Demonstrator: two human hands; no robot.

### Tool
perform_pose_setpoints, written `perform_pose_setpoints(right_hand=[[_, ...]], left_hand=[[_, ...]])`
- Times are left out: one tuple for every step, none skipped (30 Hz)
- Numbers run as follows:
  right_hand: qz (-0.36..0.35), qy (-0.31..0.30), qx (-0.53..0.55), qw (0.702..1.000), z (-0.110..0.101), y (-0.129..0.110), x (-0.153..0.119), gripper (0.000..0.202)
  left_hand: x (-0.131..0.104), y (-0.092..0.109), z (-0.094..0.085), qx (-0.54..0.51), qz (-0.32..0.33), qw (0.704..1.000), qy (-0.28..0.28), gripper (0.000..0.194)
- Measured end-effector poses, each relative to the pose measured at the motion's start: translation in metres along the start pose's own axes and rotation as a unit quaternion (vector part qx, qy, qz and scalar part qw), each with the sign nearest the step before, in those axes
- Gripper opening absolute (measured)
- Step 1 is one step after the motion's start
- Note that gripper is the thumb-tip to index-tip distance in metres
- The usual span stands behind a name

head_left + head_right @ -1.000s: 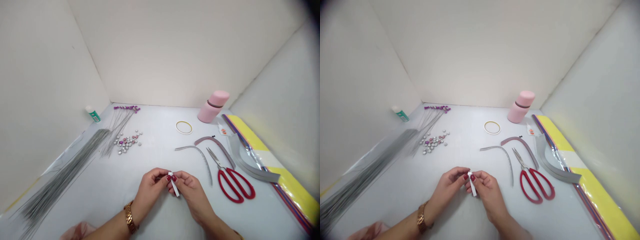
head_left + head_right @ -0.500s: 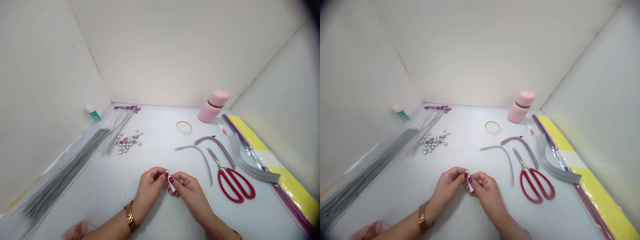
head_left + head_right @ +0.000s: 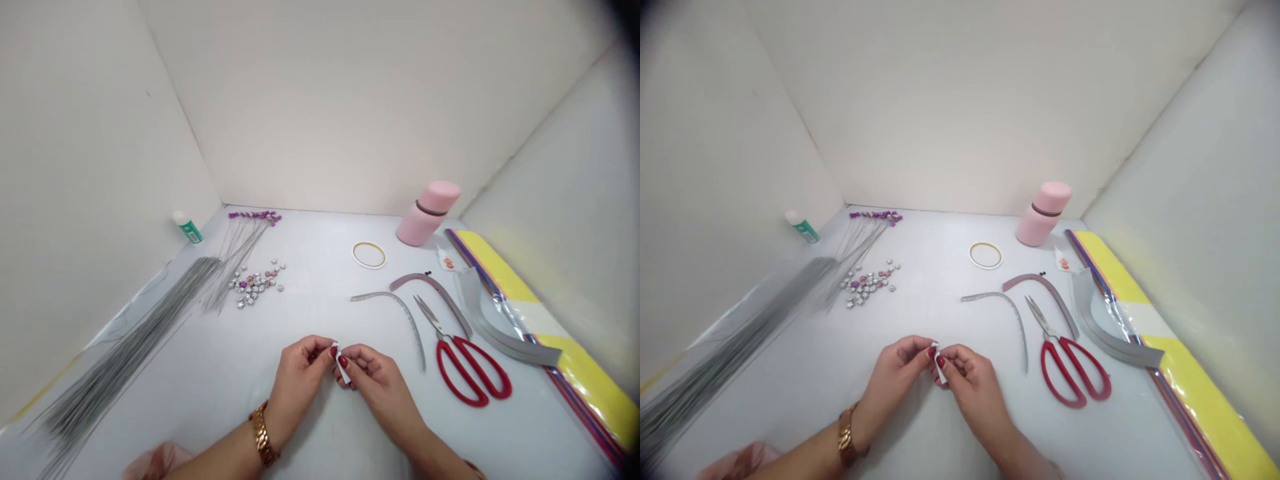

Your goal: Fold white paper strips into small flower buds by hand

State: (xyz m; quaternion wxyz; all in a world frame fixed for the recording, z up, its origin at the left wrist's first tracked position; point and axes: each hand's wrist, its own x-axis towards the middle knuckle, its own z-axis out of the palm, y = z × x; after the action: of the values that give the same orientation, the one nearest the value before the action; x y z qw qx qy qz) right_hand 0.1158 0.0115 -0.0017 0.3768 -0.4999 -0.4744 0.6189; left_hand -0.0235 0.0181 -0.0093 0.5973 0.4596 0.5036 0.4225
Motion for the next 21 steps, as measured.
perform_pose_setpoints(right_hand=[[-0.001,0.001,0.002,1.0,0.0,0.0007,0.0001,0.016],[0.001,0.002,0.008,1.0,0.0,0.0016,0.0003,0.016],[0.003,0.001,0.017,1.0,0.0,0.0026,0.0007,0.016],[0.008,0.0,0.026,1.0,-0.0001,0.0035,0.0011,0.017],[0.013,0.0,0.034,0.999,-0.0003,0.0043,0.0015,0.017],[0.018,0.001,0.041,0.999,-0.0005,0.0049,0.0018,0.018],[0.022,0.003,0.046,0.999,-0.0008,0.0051,0.0022,0.019],[0.024,0.008,0.05,0.998,-0.001,0.005,0.0025,0.02],[0.024,0.013,0.053,0.998,-0.0012,0.0046,0.0027,0.021],[0.024,0.019,0.057,0.998,-0.0014,0.004,0.003,0.022],[0.023,0.021,0.061,0.998,-0.0015,0.0032,0.0033,0.022],[0.022,0.021,0.065,0.997,-0.0015,0.0024,0.0036,0.022],[0.02,0.019,0.066,0.997,-0.0015,0.0018,0.0039,0.022],[0.019,0.014,0.067,0.997,-0.0015,0.0012,0.004,0.022],[0.018,0.007,0.067,0.998,-0.0014,0.0009,0.0041,0.023],[0.017,0.002,0.066,0.998,-0.0014,0.0007,0.0041,0.023],[0.017,-0.003,0.064,0.998,-0.0013,0.0006,0.0039,0.023],[0.017,-0.004,0.062,0.998,-0.0012,0.0005,0.0036,0.023],[0.018,-0.005,0.061,0.998,-0.0011,0.0005,0.0033,0.023],[0.02,-0.006,0.062,0.998,-0.0011,0.0005,0.0029,0.023],[0.023,-0.008,0.065,0.998,-0.001,0.0006,0.0025,0.023]], left_hand=[[-0.0009,0.0016,-0.0011,0.043,0.025,0.999,0.006,0.014],[-0.0017,0.0031,-0.0023,0.094,0.056,0.994,0.013,0.013],[-0.0024,0.0044,-0.0036,0.146,0.09,0.985,0.015,0.013],[-0.003,0.0055,-0.0049,0.194,0.126,0.973,0.012,0.014],[-0.0033,0.0062,-0.0061,0.232,0.159,0.96,0.005,0.015],[-0.0035,0.0066,-0.0071,0.258,0.185,0.948,-0.007,0.016],[-0.0036,0.0067,-0.0078,0.274,0.206,0.939,-0.018,0.018],[-0.0036,0.0066,-0.0082,0.282,0.222,0.933,-0.028,0.019],[-0.0035,0.0064,-0.0085,0.281,0.232,0.93,-0.037,0.021],[-0.0034,0.0059,-0.0086,0.273,0.235,0.932,-0.043,0.022],[-0.0031,0.0054,-0.0085,0.258,0.228,0.938,-0.049,0.023],[-0.0027,0.0047,-0.0083,0.237,0.213,0.947,-0.05,0.022],[-0.0021,0.004,-0.008,0.208,0.186,0.959,-0.046,0.021],[-0.0012,0.0034,-0.0077,0.171,0.15,0.973,-0.042,0.019],[-0.0002,0.0029,-0.0073,0.13,0.11,0.985,-0.038,0.018],[0.001,0.0027,-0.0068,0.091,0.073,0.992,-0.038,0.019],[0.002,0.0029,-0.0063,0.058,0.043,0.997,-0.039,0.019],[0.003,0.0035,-0.0059,0.039,0.028,0.998,-0.041,0.018],[0.0036,0.0044,-0.0055,0.026,0.021,0.999,-0.042,0.017],[0.0041,0.0055,-0.0051,0.017,0.023,0.999,-0.039,0.014],[0.0042,0.0065,-0.0048,0.008,0.026,0.999,-0.034,0.012]])
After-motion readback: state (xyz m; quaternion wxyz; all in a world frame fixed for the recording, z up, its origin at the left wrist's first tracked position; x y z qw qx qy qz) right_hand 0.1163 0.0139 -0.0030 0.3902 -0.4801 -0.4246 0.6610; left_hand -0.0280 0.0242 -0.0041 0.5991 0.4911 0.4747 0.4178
